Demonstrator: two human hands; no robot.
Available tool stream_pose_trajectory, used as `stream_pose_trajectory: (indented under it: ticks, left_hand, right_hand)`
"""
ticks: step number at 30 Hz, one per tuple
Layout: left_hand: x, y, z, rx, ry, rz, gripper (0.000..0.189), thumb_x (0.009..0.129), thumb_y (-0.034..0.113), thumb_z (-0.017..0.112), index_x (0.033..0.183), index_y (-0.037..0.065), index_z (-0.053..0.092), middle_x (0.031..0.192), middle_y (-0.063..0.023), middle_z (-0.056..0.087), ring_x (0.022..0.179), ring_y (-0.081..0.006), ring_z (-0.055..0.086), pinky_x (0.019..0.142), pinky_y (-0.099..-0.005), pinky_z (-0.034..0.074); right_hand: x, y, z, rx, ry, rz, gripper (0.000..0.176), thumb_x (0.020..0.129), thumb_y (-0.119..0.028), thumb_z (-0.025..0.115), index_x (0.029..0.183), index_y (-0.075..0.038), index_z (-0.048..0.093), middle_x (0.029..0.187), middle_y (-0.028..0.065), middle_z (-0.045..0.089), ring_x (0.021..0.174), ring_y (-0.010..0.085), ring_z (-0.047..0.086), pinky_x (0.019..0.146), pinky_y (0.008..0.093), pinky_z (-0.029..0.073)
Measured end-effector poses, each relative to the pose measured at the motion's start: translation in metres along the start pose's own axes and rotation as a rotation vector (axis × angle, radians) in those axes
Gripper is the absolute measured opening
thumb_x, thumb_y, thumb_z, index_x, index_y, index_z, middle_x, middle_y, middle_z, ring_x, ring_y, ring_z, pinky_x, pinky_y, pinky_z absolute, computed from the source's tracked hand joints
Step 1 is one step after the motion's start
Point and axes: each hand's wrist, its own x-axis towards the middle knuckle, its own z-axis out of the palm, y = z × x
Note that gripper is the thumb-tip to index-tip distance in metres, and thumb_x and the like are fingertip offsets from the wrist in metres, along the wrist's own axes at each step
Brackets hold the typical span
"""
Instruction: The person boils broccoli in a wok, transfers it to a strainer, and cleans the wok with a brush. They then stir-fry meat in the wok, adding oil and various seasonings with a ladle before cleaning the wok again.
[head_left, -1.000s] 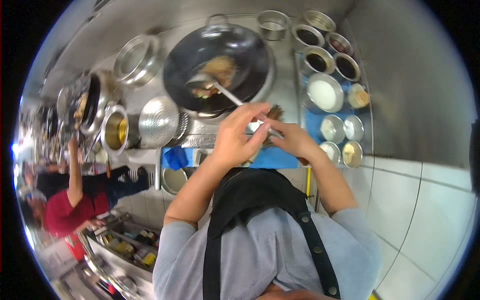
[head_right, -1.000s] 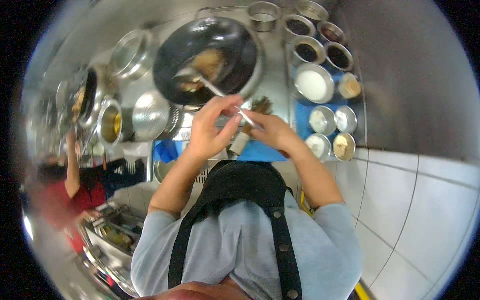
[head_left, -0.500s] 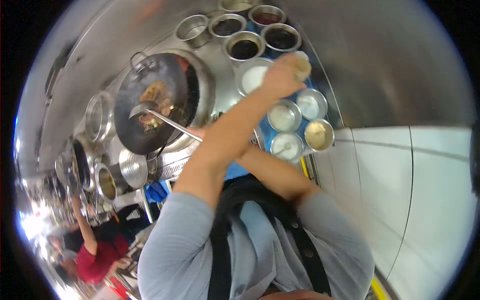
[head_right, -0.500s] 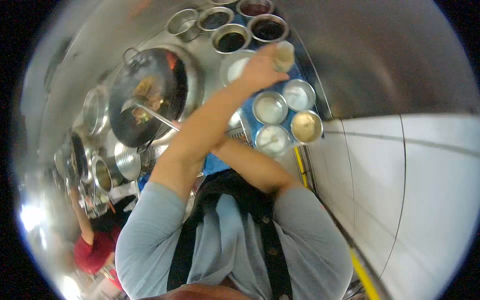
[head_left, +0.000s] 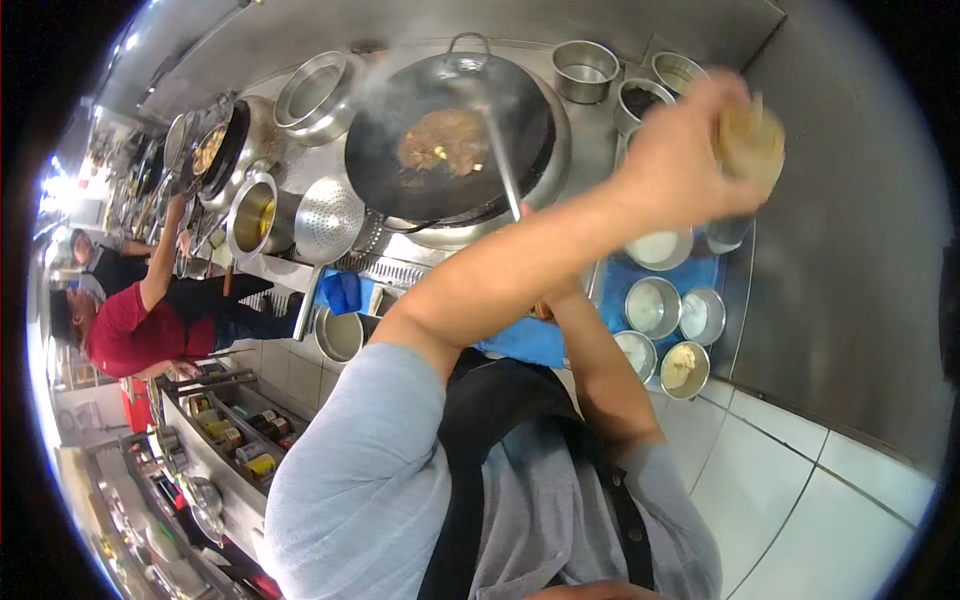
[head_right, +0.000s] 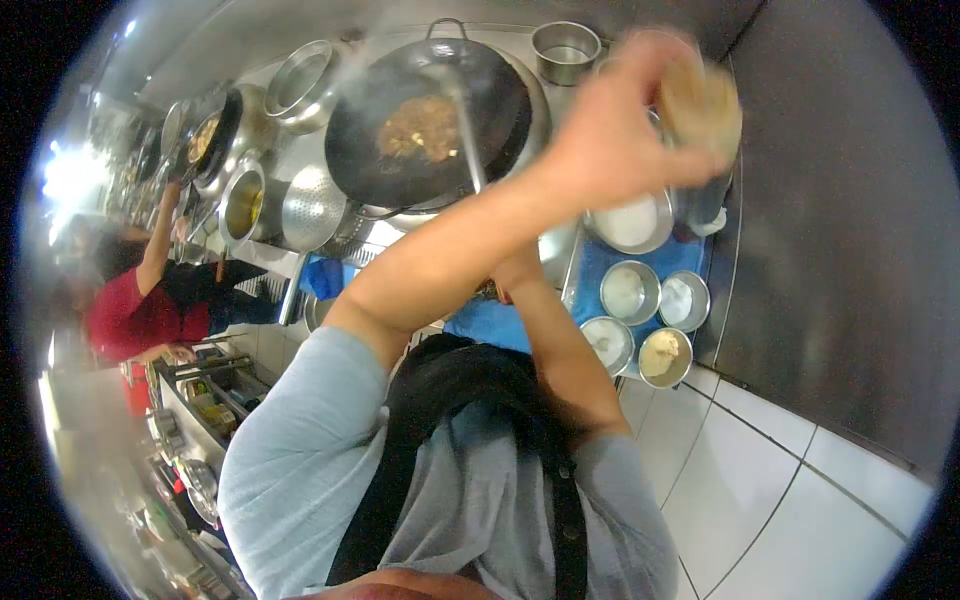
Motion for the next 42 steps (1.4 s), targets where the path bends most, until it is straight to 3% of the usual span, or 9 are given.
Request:
stream_pose_trajectory:
  ticks: [2,4,6,12,15,24,32,35,42]
  left_hand:
    - [0.023,0.01,-0.037,-0.591,0.156,0.1,0.049,0.077,0.02,0.09,0.115,0.0,0.066,0.105,-0.0101,0.074,0.101,-0.0221,0.071,0.092,-0.037,0.056]
    - [0.006,0.065,-0.102,-0.444,0.101,-0.111,0.091,0.079,0.037,0.092,0.144,-0.006,0.044,0.133,-0.0216,0.06,0.124,-0.0306,0.058,0.108,-0.0418,0.046]
    - [-0.001,0.024,-0.119,-0.516,0.181,-0.092,0.085,0.075,0.029,0.093,0.139,-0.003,0.046,0.125,-0.0168,0.065,0.115,-0.0265,0.063,0.101,-0.0397,0.051]
    - [-0.107,-0.027,-0.312,-0.111,0.274,-0.257,0.075,0.071,0.025,0.093,0.132,-0.003,0.059,0.12,-0.013,0.071,0.106,-0.0229,0.069,0.096,-0.0383,0.054]
    - [-0.123,-0.047,-0.401,0.883,-0.052,-0.468,0.072,0.069,0.036,0.086,0.127,0.001,0.062,0.105,-0.0243,0.074,0.101,-0.0387,0.073,0.091,-0.0423,0.057]
    - [-0.13,-0.12,-0.496,1.44,-0.66,-0.413,0.035,0.082,0.017,0.069,0.116,0.01,0.069,0.106,-0.0164,0.076,0.103,-0.0358,0.073,0.087,-0.0475,0.058]
    - [-0.156,-0.117,-0.543,1.162,-0.462,-0.57,0.058,0.072,0.031,0.084,0.122,0.005,0.069,0.107,-0.019,0.076,0.097,-0.0317,0.075,0.087,-0.0424,0.058]
    - [-0.182,-0.131,-0.54,0.153,-0.077,-0.807,0.059,0.08,0.029,0.084,0.126,-0.003,0.065,0.103,-0.0099,0.071,0.089,-0.0193,0.067,0.082,-0.0341,0.054]
    - [-0.179,-0.102,-0.483,0.147,0.086,-0.64,0.064,0.081,0.028,0.083,0.133,-0.003,0.062,0.109,-0.0114,0.071,0.098,-0.0201,0.067,0.089,-0.0333,0.052]
  right_hand:
    - [0.003,-0.093,0.01,-0.362,0.026,0.047,0.055,0.097,-0.031,0.071,0.142,-0.001,0.057,0.133,0.0163,0.065,0.118,0.027,0.063,0.103,0.043,0.049]
    - [0.042,-0.044,0.015,0.0,-0.131,-0.09,0.049,0.107,-0.039,0.061,0.142,-0.005,0.059,0.135,0.0058,0.066,0.125,0.017,0.058,0.108,0.035,0.044]
    - [0.023,-0.139,0.036,-0.097,-0.151,0.135,0.059,0.101,-0.032,0.068,0.153,-0.009,0.052,0.131,0.0086,0.07,0.121,0.0211,0.063,0.105,0.0355,0.047]
    - [-0.044,-0.12,0.027,-1.029,-0.216,-0.051,0.068,0.091,-0.019,0.071,0.155,-0.015,0.05,0.096,0.0173,0.071,0.085,0.0261,0.07,0.082,0.0408,0.056]
    - [-0.09,-0.139,0.069,-0.248,-0.099,0.366,0.071,0.094,-0.006,0.067,0.161,-0.009,0.04,0.092,0.0064,0.065,0.059,0.0108,0.058,0.054,0.0279,0.05]
    - [-0.117,-0.137,0.138,0.184,-0.047,0.379,0.068,0.095,-0.001,0.066,0.159,-0.006,0.042,0.083,0.0013,0.06,0.058,0.0091,0.056,0.054,0.0245,0.045]
    - [-0.065,-0.099,0.156,-0.356,0.216,0.341,0.07,0.094,-0.006,0.067,0.158,-0.004,0.042,0.084,0.007,0.066,0.061,0.0118,0.06,0.056,0.0291,0.05]
    - [-0.05,-0.108,0.141,-0.462,0.161,0.363,0.069,0.093,-0.007,0.068,0.158,-0.006,0.044,0.083,0.0052,0.065,0.06,0.0109,0.059,0.056,0.029,0.049]
    - [-0.083,-0.111,0.133,-0.392,-0.069,0.233,0.067,0.092,-0.008,0.068,0.156,-0.015,0.049,0.089,0.0079,0.071,0.072,0.0123,0.06,0.068,0.032,0.052]
